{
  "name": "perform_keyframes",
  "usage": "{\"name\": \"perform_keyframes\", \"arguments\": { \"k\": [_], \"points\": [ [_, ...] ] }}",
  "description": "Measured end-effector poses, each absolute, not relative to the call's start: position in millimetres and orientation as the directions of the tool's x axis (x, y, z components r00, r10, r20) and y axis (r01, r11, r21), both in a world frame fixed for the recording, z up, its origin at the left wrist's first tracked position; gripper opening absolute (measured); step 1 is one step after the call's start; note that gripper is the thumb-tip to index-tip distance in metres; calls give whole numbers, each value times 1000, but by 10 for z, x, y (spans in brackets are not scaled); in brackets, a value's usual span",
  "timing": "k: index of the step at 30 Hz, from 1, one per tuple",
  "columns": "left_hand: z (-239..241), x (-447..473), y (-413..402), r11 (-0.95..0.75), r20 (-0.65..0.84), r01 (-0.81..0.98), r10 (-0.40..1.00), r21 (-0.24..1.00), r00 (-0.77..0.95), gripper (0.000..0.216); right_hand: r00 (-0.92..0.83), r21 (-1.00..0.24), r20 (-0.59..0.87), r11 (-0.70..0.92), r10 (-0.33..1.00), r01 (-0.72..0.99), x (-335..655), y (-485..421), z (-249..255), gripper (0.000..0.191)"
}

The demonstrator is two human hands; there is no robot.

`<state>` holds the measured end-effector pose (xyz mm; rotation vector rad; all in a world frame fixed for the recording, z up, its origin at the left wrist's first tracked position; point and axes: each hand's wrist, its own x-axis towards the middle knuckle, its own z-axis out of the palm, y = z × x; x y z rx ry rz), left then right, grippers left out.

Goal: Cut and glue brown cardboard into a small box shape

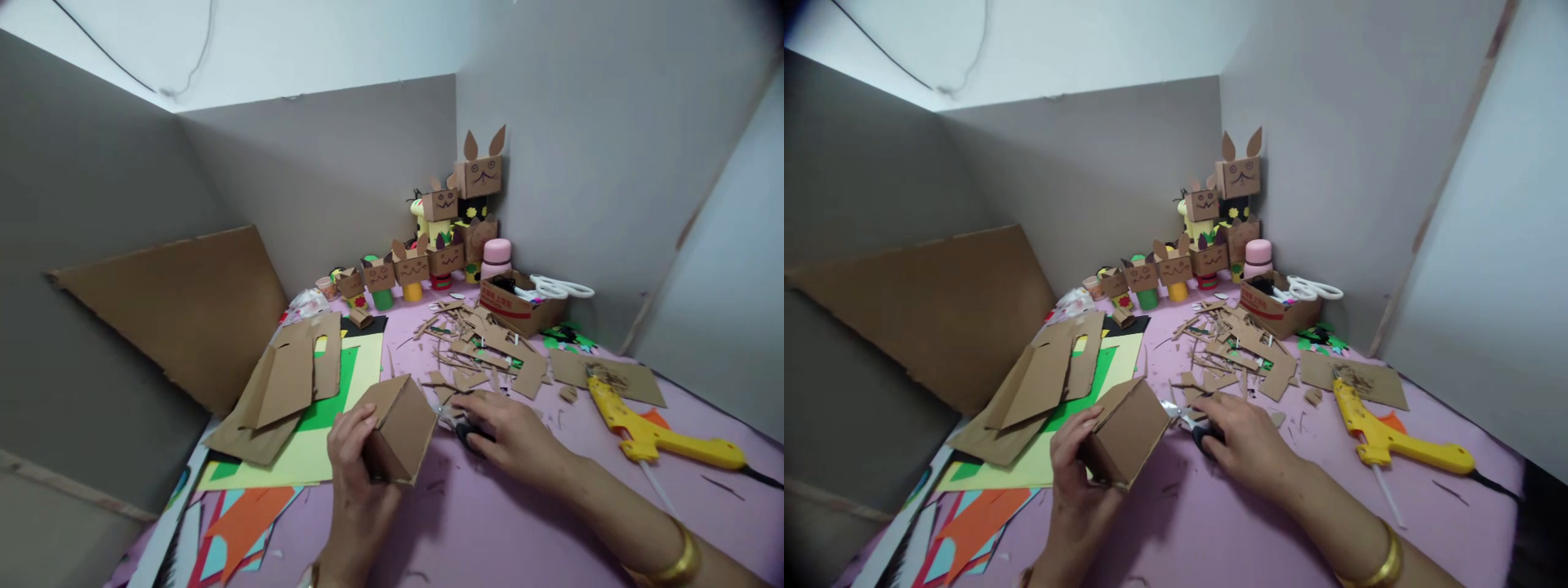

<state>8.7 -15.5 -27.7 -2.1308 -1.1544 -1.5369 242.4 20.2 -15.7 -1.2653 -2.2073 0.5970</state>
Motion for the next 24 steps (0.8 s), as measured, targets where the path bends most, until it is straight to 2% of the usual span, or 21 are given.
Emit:
{"name": "perform_keyframes", "arguments": {
  "k": [4, 6, 9, 12, 15, 18, 21, 23, 24],
  "points": [
    [-322, 71, -161, -572, 850, 731, 527, 373, -21, 87, -558, -571, 149, 532, 816, 625, 2501, 130, -154, 46],
    [-319, 68, -168, -536, 832, 736, 550, 414, -68, 85, -565, -544, 129, 534, 815, 647, 2576, 133, -196, 44],
    [-291, 65, -166, -515, 839, 760, 539, 396, -72, 83, -551, -492, 157, 549, 819, 675, 2690, 137, -259, 42],
    [-276, 64, -149, -505, 849, 802, 529, 320, -5, 82, -478, -452, 253, 539, 841, 711, 2730, 89, -266, 31],
    [-305, 68, -125, -473, 835, 855, 542, 211, 93, 79, -379, -527, 370, 527, 848, 666, 2632, 4, -205, 25],
    [-366, 79, -103, -467, 813, 881, 542, 79, 214, 77, -376, -639, 427, 568, 823, 519, 2463, -86, -98, 27],
    [-422, 93, -96, -483, 799, 876, 532, 14, 280, 73, -342, -681, 478, 587, 809, 437, 2397, -271, 18, 23],
    [-444, 101, -98, -499, 805, 866, 513, -4, 299, 68, -230, -777, 518, 565, 824, 276, 2451, -505, 72, 20],
    [-449, 105, -98, -508, 808, 861, 501, -15, 309, 66, -181, -856, 465, 493, 866, 159, 2500, -650, 85, 18]
  ]
}}
